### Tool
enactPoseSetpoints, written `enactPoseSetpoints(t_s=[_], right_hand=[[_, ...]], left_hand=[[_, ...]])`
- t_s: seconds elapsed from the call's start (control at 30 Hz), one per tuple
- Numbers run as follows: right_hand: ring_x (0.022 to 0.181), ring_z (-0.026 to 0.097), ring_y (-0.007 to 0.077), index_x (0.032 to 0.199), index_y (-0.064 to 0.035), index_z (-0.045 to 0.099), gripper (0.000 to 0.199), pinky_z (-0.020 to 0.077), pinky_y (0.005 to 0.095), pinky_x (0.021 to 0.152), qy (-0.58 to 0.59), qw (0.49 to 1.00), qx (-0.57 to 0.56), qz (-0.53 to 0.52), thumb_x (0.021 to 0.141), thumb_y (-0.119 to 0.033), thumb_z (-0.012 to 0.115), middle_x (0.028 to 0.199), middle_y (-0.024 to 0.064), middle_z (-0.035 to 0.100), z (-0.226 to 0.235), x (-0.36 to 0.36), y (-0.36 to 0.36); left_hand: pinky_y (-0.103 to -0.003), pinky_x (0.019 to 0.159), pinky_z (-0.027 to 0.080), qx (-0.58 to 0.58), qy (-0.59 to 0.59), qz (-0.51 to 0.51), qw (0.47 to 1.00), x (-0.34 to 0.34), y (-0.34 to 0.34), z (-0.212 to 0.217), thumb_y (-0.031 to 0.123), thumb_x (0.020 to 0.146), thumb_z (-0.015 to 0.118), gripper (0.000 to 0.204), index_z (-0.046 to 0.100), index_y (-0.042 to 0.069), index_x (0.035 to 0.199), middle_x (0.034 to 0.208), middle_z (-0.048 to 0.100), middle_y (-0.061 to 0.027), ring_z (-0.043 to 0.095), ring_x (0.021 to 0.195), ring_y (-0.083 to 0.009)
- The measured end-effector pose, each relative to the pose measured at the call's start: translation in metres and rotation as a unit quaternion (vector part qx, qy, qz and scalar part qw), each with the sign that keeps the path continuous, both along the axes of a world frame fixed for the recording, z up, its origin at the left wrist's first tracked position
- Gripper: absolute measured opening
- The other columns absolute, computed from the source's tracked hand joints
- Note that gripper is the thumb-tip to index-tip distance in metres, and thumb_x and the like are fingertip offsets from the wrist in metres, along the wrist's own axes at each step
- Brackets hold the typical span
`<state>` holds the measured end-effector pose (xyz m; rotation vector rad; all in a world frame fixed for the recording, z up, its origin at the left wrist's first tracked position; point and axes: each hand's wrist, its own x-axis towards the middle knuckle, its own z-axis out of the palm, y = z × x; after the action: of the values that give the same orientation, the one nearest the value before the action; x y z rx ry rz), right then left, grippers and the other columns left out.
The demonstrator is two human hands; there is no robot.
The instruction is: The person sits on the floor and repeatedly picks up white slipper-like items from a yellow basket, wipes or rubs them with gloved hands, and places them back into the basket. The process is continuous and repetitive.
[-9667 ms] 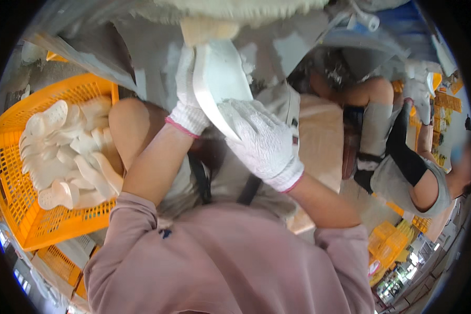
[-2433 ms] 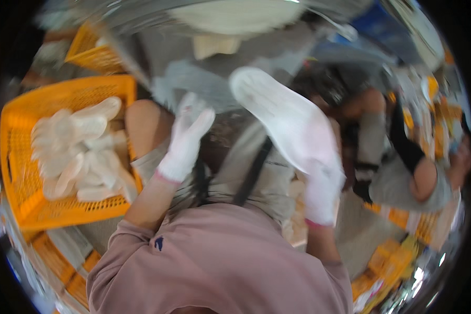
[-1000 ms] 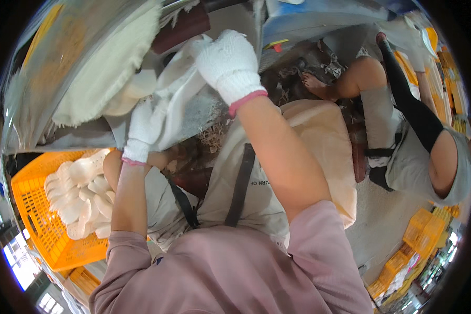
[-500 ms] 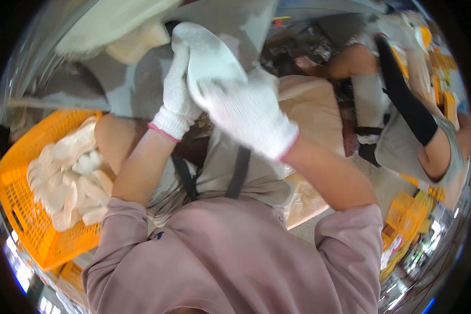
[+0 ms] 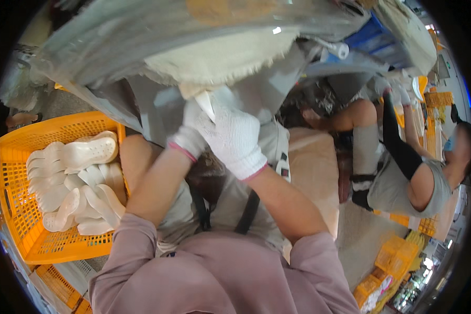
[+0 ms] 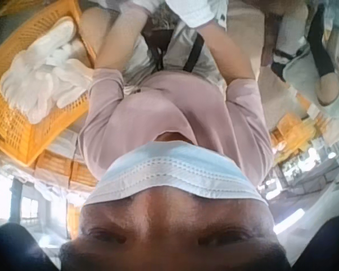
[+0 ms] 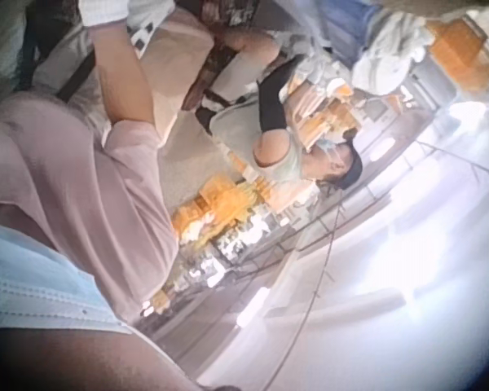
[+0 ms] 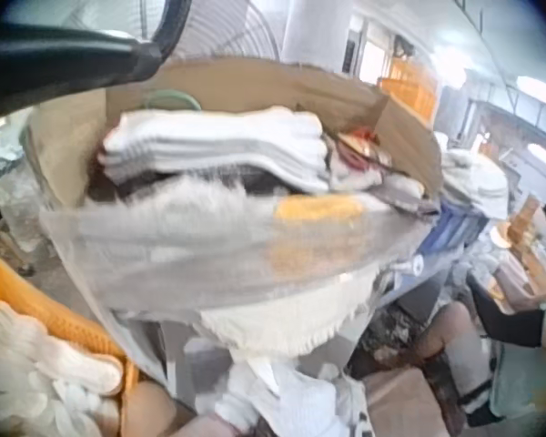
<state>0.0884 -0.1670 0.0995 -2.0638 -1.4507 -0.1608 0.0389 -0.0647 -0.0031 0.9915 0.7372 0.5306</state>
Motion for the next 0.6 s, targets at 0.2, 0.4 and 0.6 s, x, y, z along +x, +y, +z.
enactPoseSetpoints(t_s=[0.2,0.4,0.6], right_hand=[[0.080,0.071,0.0397,0.108,-0.0108,0.077,0.020,0.0575,0.0431,0.074,-0.081,0.996,-0.027,0.029,0.091,-0.019,0.072,0.089,0.0179,0.074,-0.001,0.008,0.010],[0.100,0.073,0.0277,0.134,-0.0044,0.066,0.059,0.0569,0.0396,0.093,0.326,0.937,-0.108,0.069,0.078,-0.018,0.082,0.112,0.0155,0.075,0.014,-0.003,-0.029],[0.105,0.068,0.0395,0.119,-0.0062,0.070,0.042,0.0574,0.0482,0.087,0.289,0.941,-0.138,0.112,0.080,-0.020,0.078,0.110,0.0159,0.072,0.045,-0.030,-0.031]], left_hand=[[-0.042,0.111,0.047,0.064,-0.201,-0.041,0.977,-0.002,-0.026,-0.021,0.042,0.108,0.046,0.046,0.058,0.008,0.138,0.132,0.067,-0.0121,0.064,0.125,-0.0317],[-0.037,0.104,0.051,-0.272,-0.244,-0.036,0.930,-0.002,-0.003,-0.001,0.042,0.110,0.046,0.048,0.058,0.005,0.137,0.128,0.067,-0.0109,0.064,0.116,-0.0236],[-0.035,0.092,0.053,-0.231,-0.244,0.042,0.941,0.004,-0.002,0.013,0.034,0.109,0.052,0.035,0.058,0.007,0.131,0.115,0.066,-0.0083,0.063,0.098,-0.0203]])
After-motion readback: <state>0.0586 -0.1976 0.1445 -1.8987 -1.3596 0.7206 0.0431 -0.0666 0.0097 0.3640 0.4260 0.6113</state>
